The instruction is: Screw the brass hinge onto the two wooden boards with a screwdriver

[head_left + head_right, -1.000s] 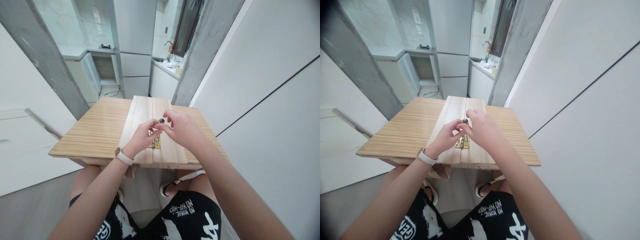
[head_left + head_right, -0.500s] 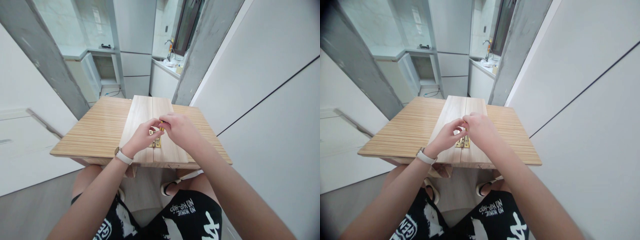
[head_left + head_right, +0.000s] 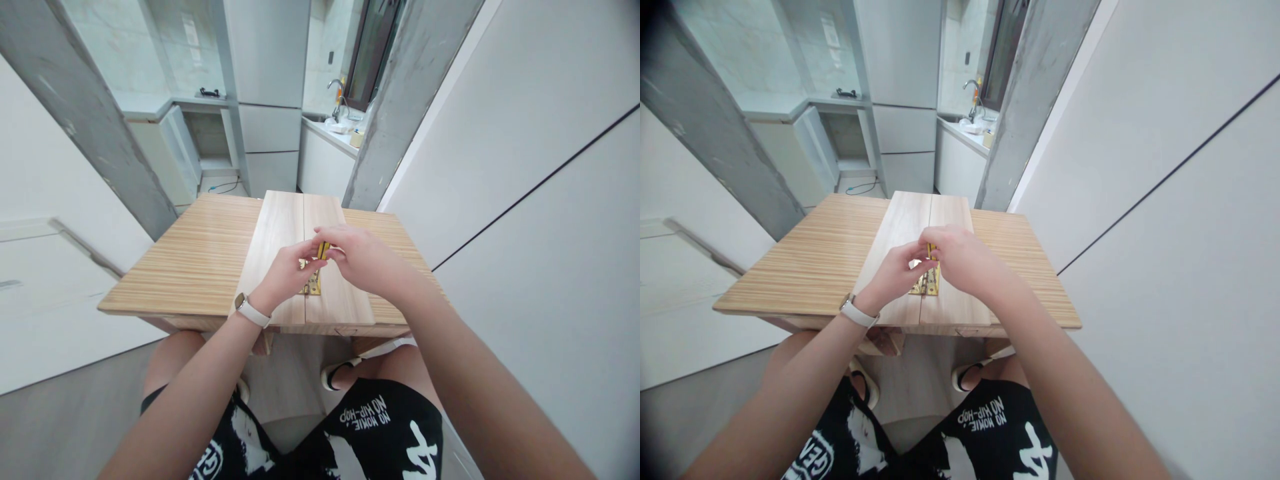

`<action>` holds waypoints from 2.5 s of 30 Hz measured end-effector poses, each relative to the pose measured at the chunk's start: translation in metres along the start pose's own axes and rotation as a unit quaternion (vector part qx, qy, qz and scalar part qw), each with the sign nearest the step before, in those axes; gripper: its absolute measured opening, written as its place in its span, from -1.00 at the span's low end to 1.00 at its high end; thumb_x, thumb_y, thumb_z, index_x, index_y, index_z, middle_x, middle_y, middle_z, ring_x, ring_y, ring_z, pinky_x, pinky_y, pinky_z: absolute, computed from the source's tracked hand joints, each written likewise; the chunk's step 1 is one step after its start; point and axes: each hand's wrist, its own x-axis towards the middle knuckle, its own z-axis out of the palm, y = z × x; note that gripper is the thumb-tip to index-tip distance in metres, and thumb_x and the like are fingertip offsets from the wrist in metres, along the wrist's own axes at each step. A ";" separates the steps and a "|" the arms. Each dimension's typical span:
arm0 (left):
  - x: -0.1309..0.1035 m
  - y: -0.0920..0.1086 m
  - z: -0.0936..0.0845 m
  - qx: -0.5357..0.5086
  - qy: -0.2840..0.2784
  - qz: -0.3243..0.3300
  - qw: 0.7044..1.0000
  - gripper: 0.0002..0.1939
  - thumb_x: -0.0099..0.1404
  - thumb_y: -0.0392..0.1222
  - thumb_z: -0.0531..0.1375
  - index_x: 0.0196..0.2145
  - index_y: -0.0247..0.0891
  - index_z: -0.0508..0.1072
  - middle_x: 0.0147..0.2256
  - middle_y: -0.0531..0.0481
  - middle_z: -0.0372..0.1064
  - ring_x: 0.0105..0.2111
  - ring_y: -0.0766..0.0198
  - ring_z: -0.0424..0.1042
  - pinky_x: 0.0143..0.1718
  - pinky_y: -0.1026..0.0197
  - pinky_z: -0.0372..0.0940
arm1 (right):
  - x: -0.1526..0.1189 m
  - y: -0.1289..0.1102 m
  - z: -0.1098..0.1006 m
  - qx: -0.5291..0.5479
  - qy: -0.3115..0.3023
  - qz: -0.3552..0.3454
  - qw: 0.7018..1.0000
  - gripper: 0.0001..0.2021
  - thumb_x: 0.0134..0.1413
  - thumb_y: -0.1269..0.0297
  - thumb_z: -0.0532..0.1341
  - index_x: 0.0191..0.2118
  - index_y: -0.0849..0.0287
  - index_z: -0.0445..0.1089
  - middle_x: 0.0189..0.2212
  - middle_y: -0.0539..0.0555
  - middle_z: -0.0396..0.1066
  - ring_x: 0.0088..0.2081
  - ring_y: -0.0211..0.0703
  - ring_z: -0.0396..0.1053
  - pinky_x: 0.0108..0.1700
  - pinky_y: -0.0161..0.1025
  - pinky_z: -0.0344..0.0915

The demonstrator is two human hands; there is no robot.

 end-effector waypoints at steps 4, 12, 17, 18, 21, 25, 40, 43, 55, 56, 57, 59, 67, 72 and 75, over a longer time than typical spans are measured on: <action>-0.001 0.001 0.003 0.048 0.043 0.005 0.998 -0.89 0.36 -0.18 0.28 -0.17 -0.21 0.54 -0.22 -0.02 0.58 -0.21 0.21 0.53 -0.10 0.14 0.43 | 0.001 -0.003 -0.001 -0.057 0.070 0.058 0.994 -0.75 0.31 0.20 0.28 0.02 0.18 0.43 -0.08 0.19 0.54 -0.19 -0.06 0.45 -0.18 -0.17 0.24; 0.001 0.006 0.014 0.079 0.071 0.016 0.994 -0.91 0.32 -0.21 0.29 -0.32 -0.21 0.43 -0.34 0.05 0.49 -0.34 0.29 0.43 -0.23 0.21 0.33 | 0.006 -0.009 0.008 -0.170 0.052 0.090 0.980 -0.75 0.41 0.17 0.17 -0.29 0.17 0.45 -0.33 0.13 0.50 -0.32 -0.09 0.38 -0.30 -0.17 0.06; 0.006 0.005 0.013 0.057 0.068 -0.008 0.996 -0.81 0.25 -0.17 0.35 -0.30 -0.22 0.39 -0.34 0.04 0.47 -0.34 0.29 0.43 -0.26 0.21 0.35 | 0.005 -0.005 0.010 -0.149 0.037 0.052 0.987 -0.78 0.42 0.31 0.14 -0.25 0.17 0.50 -0.30 0.11 0.46 -0.30 -0.13 0.37 -0.26 -0.18 0.11; 0.006 0.004 0.011 0.045 0.058 -0.009 0.997 -0.79 0.24 -0.17 0.37 -0.26 -0.22 0.42 -0.30 0.02 0.50 -0.29 0.27 0.47 -0.21 0.19 0.38 | 0.005 -0.003 0.011 -0.141 0.036 0.045 0.988 -0.79 0.42 0.33 0.14 -0.23 0.17 0.51 -0.29 0.11 0.45 -0.29 -0.14 0.36 -0.25 -0.19 0.12; 0.004 0.001 0.002 -0.010 0.010 -0.019 1.000 -0.65 0.26 -0.18 0.38 -0.02 -0.18 0.45 -0.09 -0.07 0.56 -0.09 0.17 0.56 -0.04 0.09 0.44 | 0.005 0.005 0.012 -0.126 0.034 0.034 0.991 -0.85 0.38 0.40 0.15 -0.17 0.18 0.49 -0.25 0.12 0.46 -0.26 -0.12 0.37 -0.22 -0.20 0.15; 0.000 -0.003 -0.003 -0.078 -0.041 -0.021 0.996 -0.55 0.38 -0.23 0.25 0.21 -0.16 0.36 0.10 -0.20 0.52 0.13 0.08 0.52 0.10 0.01 0.45 | 0.004 0.010 0.012 -0.106 0.042 0.011 0.993 -0.82 0.31 0.53 0.12 -0.10 0.19 0.42 -0.19 0.16 0.47 -0.15 -0.06 0.36 -0.14 -0.19 0.19; 0.000 0.000 -0.006 0.031 0.047 -0.015 0.998 -0.78 0.31 -0.20 0.33 -0.09 -0.22 0.53 -0.19 -0.03 0.62 -0.18 0.18 0.60 -0.12 0.17 0.45 | -0.001 -0.004 0.005 -0.006 0.075 0.010 0.997 -0.76 0.30 0.34 0.26 0.05 0.17 0.36 0.00 0.19 0.46 -0.11 -0.07 0.42 -0.09 -0.17 0.26; 0.001 0.003 -0.004 0.079 0.066 -0.001 0.995 -0.91 0.29 -0.21 0.34 -0.24 -0.23 0.54 -0.29 0.02 0.59 -0.27 0.24 0.55 -0.18 0.20 0.40 | 0.002 -0.007 0.007 -0.080 0.103 0.065 0.989 -0.81 0.32 0.15 0.28 -0.15 0.18 0.41 -0.25 0.13 0.49 -0.30 -0.10 0.38 -0.25 -0.18 0.16; 0.007 0.013 -0.008 0.041 -0.001 0.004 0.999 -0.74 0.30 -0.23 0.33 -0.04 -0.20 0.53 -0.09 -0.06 0.59 -0.10 0.15 0.56 0.01 0.10 0.43 | 0.007 -0.004 0.007 -0.040 0.045 0.032 0.998 -0.79 0.35 0.45 0.13 -0.20 0.18 0.54 -0.24 0.15 0.54 -0.21 -0.09 0.44 -0.17 -0.18 0.22; 0.006 0.013 -0.009 0.012 -0.020 0.003 1.000 -0.70 0.33 -0.24 0.30 0.02 -0.20 0.52 -0.04 -0.09 0.58 -0.04 0.13 0.56 0.04 0.08 0.43 | 0.006 -0.003 0.007 -0.033 0.040 0.024 0.998 -0.78 0.35 0.46 0.13 -0.16 0.17 0.55 -0.22 0.15 0.55 -0.19 -0.08 0.45 -0.15 -0.18 0.24; 0.006 0.012 -0.010 -0.017 -0.038 -0.001 0.999 -0.66 0.35 -0.25 0.27 0.08 -0.20 0.49 0.01 -0.12 0.57 0.00 0.11 0.56 0.06 0.07 0.44 | 0.006 -0.002 0.006 -0.029 0.036 0.018 0.999 -0.76 0.33 0.48 0.13 -0.14 0.17 0.56 -0.21 0.15 0.56 -0.18 -0.07 0.45 -0.15 -0.18 0.24; 0.005 0.010 -0.010 -0.066 -0.063 -0.009 0.996 -0.60 0.40 -0.27 0.22 0.17 -0.20 0.44 0.06 -0.17 0.56 0.06 0.08 0.56 0.08 0.06 0.45 | 0.005 -0.001 0.005 -0.027 0.031 0.011 0.999 -0.72 0.28 0.54 0.12 -0.11 0.16 0.56 -0.22 0.13 0.57 -0.16 -0.06 0.46 -0.14 -0.17 0.25; 0.003 0.008 -0.009 -0.045 -0.034 -0.006 0.998 -0.57 0.34 -0.29 0.29 0.15 -0.22 0.42 -0.05 -0.14 0.60 -0.05 0.15 0.60 -0.03 0.12 0.46 | -0.005 -0.001 -0.010 0.059 -0.007 0.007 0.998 -0.68 0.29 0.53 0.12 -0.01 0.07 0.52 -0.07 0.07 0.59 -0.08 -0.09 0.50 -0.07 -0.18 0.31; 0.004 0.013 -0.004 0.053 0.020 0.020 0.998 -0.86 0.33 -0.23 0.30 -0.14 -0.23 0.51 -0.26 0.00 0.56 -0.26 0.27 0.51 -0.19 0.21 0.37 | -0.004 -0.007 -0.005 -0.047 0.085 0.071 0.993 -0.73 0.30 0.16 0.30 0.03 0.14 0.45 -0.12 0.16 0.57 -0.22 -0.04 0.48 -0.21 -0.16 0.25; 0.006 0.012 0.003 0.074 0.037 0.024 0.996 -0.94 0.32 -0.23 0.29 -0.28 -0.23 0.47 -0.32 0.04 0.51 -0.31 0.30 0.45 -0.26 0.23 0.31 | 0.000 -0.010 0.002 -0.127 0.097 0.101 0.982 -0.80 0.33 0.12 0.26 -0.22 0.15 0.46 -0.34 0.12 0.53 -0.34 -0.08 0.40 -0.30 -0.17 0.10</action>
